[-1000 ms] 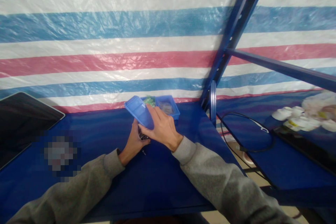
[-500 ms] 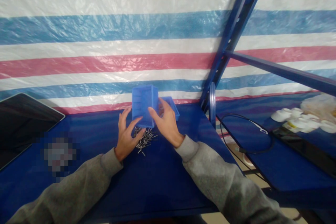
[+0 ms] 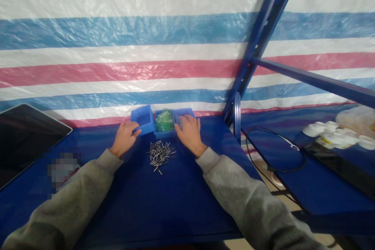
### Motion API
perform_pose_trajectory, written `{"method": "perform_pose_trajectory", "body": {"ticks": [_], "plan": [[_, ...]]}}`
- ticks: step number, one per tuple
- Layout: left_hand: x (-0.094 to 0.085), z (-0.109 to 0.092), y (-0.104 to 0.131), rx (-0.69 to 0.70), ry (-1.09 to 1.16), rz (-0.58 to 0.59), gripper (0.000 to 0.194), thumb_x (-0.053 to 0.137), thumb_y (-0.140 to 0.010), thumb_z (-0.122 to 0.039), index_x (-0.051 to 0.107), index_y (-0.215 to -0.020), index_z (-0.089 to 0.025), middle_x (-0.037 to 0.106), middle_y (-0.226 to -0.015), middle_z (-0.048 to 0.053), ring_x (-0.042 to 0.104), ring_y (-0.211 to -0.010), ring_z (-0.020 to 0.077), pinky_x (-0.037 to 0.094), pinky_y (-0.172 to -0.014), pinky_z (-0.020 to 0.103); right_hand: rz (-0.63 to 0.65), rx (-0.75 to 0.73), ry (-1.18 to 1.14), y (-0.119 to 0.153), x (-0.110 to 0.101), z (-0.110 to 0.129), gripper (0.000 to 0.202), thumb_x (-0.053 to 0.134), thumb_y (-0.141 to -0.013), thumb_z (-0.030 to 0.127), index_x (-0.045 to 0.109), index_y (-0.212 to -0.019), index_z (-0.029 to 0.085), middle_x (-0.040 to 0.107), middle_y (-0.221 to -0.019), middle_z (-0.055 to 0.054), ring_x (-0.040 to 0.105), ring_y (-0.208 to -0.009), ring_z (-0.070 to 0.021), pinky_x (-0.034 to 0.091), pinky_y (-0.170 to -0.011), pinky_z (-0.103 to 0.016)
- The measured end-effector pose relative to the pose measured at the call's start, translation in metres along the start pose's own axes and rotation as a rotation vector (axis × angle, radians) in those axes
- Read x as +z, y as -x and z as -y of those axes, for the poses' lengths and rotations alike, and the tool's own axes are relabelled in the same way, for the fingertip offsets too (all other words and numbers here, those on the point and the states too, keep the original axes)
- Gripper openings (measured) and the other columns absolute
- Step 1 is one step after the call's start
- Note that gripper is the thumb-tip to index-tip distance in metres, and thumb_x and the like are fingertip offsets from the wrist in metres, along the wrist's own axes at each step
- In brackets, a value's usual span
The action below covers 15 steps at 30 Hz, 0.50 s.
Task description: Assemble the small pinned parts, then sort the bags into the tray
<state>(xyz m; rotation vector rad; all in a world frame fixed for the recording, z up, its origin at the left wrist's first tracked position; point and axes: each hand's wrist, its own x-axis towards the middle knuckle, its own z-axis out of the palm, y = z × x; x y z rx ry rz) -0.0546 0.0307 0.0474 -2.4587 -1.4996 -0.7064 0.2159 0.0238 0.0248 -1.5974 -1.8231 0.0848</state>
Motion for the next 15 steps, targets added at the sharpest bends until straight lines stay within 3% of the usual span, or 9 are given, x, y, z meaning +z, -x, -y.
{"method": "perform_pose_trajectory", "body": {"ticks": [4, 8, 12, 15], "plan": [[0.001, 0.023, -0.006, -0.041, -0.010, 0.163, 0.012, 0.052, -0.079, -0.023, 0.063, -0.082, -0.018, 0.066, -0.086, 0.006, 0.057, -0.087, 0.0223, 0.042, -0.081, 0.036, 0.097, -0.023, 0.084, 0.005, 0.019, -0.005, 0.034, 0.047, -0.087, 0.038, 0.059, -0.111, 0.017, 0.061, -0.110, -0.011, 0.049, -0.111, -0.0251, 0.016, -0.105, -0.048], [0.009, 0.026, -0.006, 0.143, 0.071, 0.322, 0.013, 0.050, -0.080, -0.018, 0.062, -0.077, -0.017, 0.064, -0.083, 0.006, 0.057, -0.085, 0.0203, 0.042, -0.079, 0.032, 0.072, -0.048, 0.097, 0.009, 0.025, -0.001, 0.033, 0.045, -0.089, 0.035, 0.058, -0.110, 0.015, 0.062, -0.110, -0.012, 0.050, -0.109, -0.0241, 0.018, -0.105, -0.045], [0.020, 0.023, -0.003, 0.145, 0.041, 0.311, 0.015, 0.049, -0.080, -0.015, 0.063, -0.083, -0.017, 0.065, -0.089, 0.007, 0.056, -0.092, 0.0213, 0.039, -0.088, 0.037, 0.108, -0.081, 0.061, 0.009, 0.022, 0.000, 0.033, 0.044, -0.089, 0.033, 0.057, -0.112, 0.013, 0.062, -0.112, -0.014, 0.050, -0.110, -0.0253, 0.026, -0.101, -0.043], [0.016, 0.020, -0.003, 0.158, 0.001, 0.292, 0.014, 0.052, -0.080, -0.018, 0.064, -0.086, -0.020, 0.065, -0.097, 0.005, 0.053, -0.102, 0.0221, 0.028, -0.100, 0.044, 0.123, -0.087, -0.016, 0.004, 0.019, -0.001, 0.036, 0.046, -0.087, 0.033, 0.056, -0.115, 0.012, 0.058, -0.116, -0.015, 0.048, -0.113, -0.0265, 0.034, -0.097, -0.041]]}}
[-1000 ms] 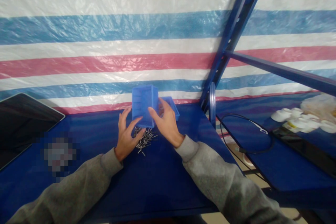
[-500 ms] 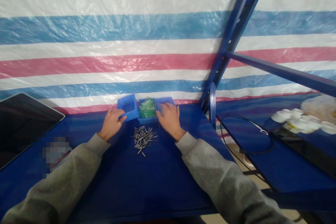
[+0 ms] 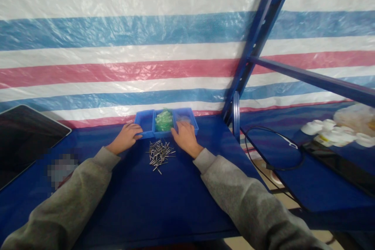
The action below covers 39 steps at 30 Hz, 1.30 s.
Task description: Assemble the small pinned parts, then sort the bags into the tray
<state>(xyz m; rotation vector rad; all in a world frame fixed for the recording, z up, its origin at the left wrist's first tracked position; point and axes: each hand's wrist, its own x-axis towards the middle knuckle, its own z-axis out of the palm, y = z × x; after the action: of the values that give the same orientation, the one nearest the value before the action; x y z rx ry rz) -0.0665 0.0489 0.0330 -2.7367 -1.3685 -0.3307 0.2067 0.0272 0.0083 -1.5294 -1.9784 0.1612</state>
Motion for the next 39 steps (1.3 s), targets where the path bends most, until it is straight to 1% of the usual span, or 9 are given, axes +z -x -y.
{"method": "perform_pose_trajectory", "body": {"ticks": [4, 8, 11, 16, 19, 23, 32, 34, 39], "plan": [[-0.023, -0.019, 0.001, -0.034, -0.030, -0.164, 0.039, 0.058, -0.080, -0.030, 0.053, -0.118, -0.022, 0.052, -0.124, 0.008, 0.042, -0.118, 0.0261, 0.022, -0.104, 0.048, -0.050, -0.133, -0.139, -0.020, -0.005, 0.003, 0.050, 0.052, -0.083, 0.030, 0.044, -0.130, 0.014, 0.049, -0.128, -0.014, 0.042, -0.120, -0.0250, 0.032, -0.102, -0.041], [-0.034, -0.060, 0.005, -0.102, 0.019, -0.349, 0.035, 0.048, -0.087, -0.030, 0.050, -0.120, -0.021, 0.050, -0.124, 0.009, 0.044, -0.117, 0.0250, 0.033, -0.098, 0.041, 0.232, -0.344, -0.157, -0.059, -0.002, 0.007, 0.069, 0.069, -0.069, 0.025, 0.043, -0.133, 0.014, 0.044, -0.134, -0.015, 0.038, -0.126, -0.0262, 0.031, -0.105, -0.039], [-0.019, -0.090, 0.010, -0.059, 0.075, -0.270, 0.020, 0.042, -0.090, -0.027, 0.059, -0.097, -0.019, 0.063, -0.090, 0.005, 0.057, -0.085, 0.0182, 0.042, -0.080, 0.032, 0.449, -0.439, -0.065, -0.085, 0.004, 0.008, 0.079, 0.075, -0.063, 0.022, 0.042, -0.134, 0.012, 0.045, -0.134, -0.016, 0.043, -0.122, -0.0262, 0.032, -0.104, -0.035], [0.014, -0.114, 0.018, 0.084, 0.091, -0.164, 0.019, 0.043, -0.090, -0.024, 0.061, -0.087, -0.019, 0.064, -0.081, 0.004, 0.059, -0.076, 0.0156, 0.043, -0.073, 0.028, 0.489, -0.419, 0.135, -0.103, 0.012, 0.009, 0.077, 0.082, -0.055, 0.028, 0.053, -0.124, 0.012, 0.056, -0.121, -0.016, 0.053, -0.110, -0.0295, 0.039, -0.094, -0.034], [0.019, -0.113, 0.019, 0.052, 0.165, -0.217, 0.019, 0.044, -0.090, -0.024, 0.062, -0.085, -0.019, 0.066, -0.081, 0.004, 0.060, -0.075, 0.0155, 0.045, -0.073, 0.029, 0.437, -0.430, 0.122, -0.100, 0.011, 0.009, 0.054, 0.078, -0.061, 0.027, 0.062, -0.111, 0.014, 0.065, -0.106, -0.010, 0.059, -0.100, -0.0245, 0.041, -0.087, -0.030], [0.015, -0.106, 0.018, -0.071, 0.321, -0.429, 0.020, 0.044, -0.090, -0.027, 0.062, -0.086, -0.018, 0.065, -0.082, 0.005, 0.060, -0.077, 0.0162, 0.047, -0.077, 0.031, 0.344, -0.408, 0.046, -0.093, 0.002, 0.010, 0.024, 0.069, -0.072, 0.021, 0.068, -0.095, 0.017, 0.068, -0.096, -0.005, 0.061, -0.093, -0.0200, 0.040, -0.082, -0.026], [0.009, -0.100, 0.021, -0.191, 0.439, -0.808, 0.033, 0.050, -0.087, -0.028, 0.044, -0.117, -0.016, 0.050, -0.118, 0.013, 0.047, -0.115, 0.0231, 0.043, -0.094, 0.041, 0.030, -0.342, -0.307, -0.061, -0.046, 0.027, 0.021, 0.064, -0.077, 0.025, 0.067, -0.096, 0.015, 0.067, -0.090, -0.004, 0.058, -0.078, -0.0158, 0.041, -0.074, -0.027], [0.006, -0.102, 0.024, -0.137, 0.445, -0.811, 0.043, 0.053, -0.085, -0.030, 0.038, -0.123, -0.016, 0.043, -0.126, 0.015, 0.041, -0.122, 0.0252, 0.039, -0.099, 0.045, 0.054, -0.308, -0.424, -0.042, -0.047, 0.033, 0.022, 0.065, -0.076, 0.028, 0.066, -0.094, 0.015, 0.066, -0.082, -0.002, 0.056, -0.070, -0.0135, 0.042, -0.067, -0.025], [0.004, -0.108, 0.037, -0.081, 0.353, -0.555, 0.058, 0.058, -0.082, -0.038, 0.035, -0.131, -0.020, 0.033, -0.139, 0.014, 0.034, -0.129, 0.0290, 0.033, -0.105, 0.047, 0.189, -0.222, -0.499, 0.003, -0.024, 0.037, 0.019, 0.067, -0.074, 0.028, 0.066, -0.087, 0.014, 0.061, -0.068, 0.002, 0.052, -0.060, -0.0108, 0.040, -0.058, -0.022]]}}
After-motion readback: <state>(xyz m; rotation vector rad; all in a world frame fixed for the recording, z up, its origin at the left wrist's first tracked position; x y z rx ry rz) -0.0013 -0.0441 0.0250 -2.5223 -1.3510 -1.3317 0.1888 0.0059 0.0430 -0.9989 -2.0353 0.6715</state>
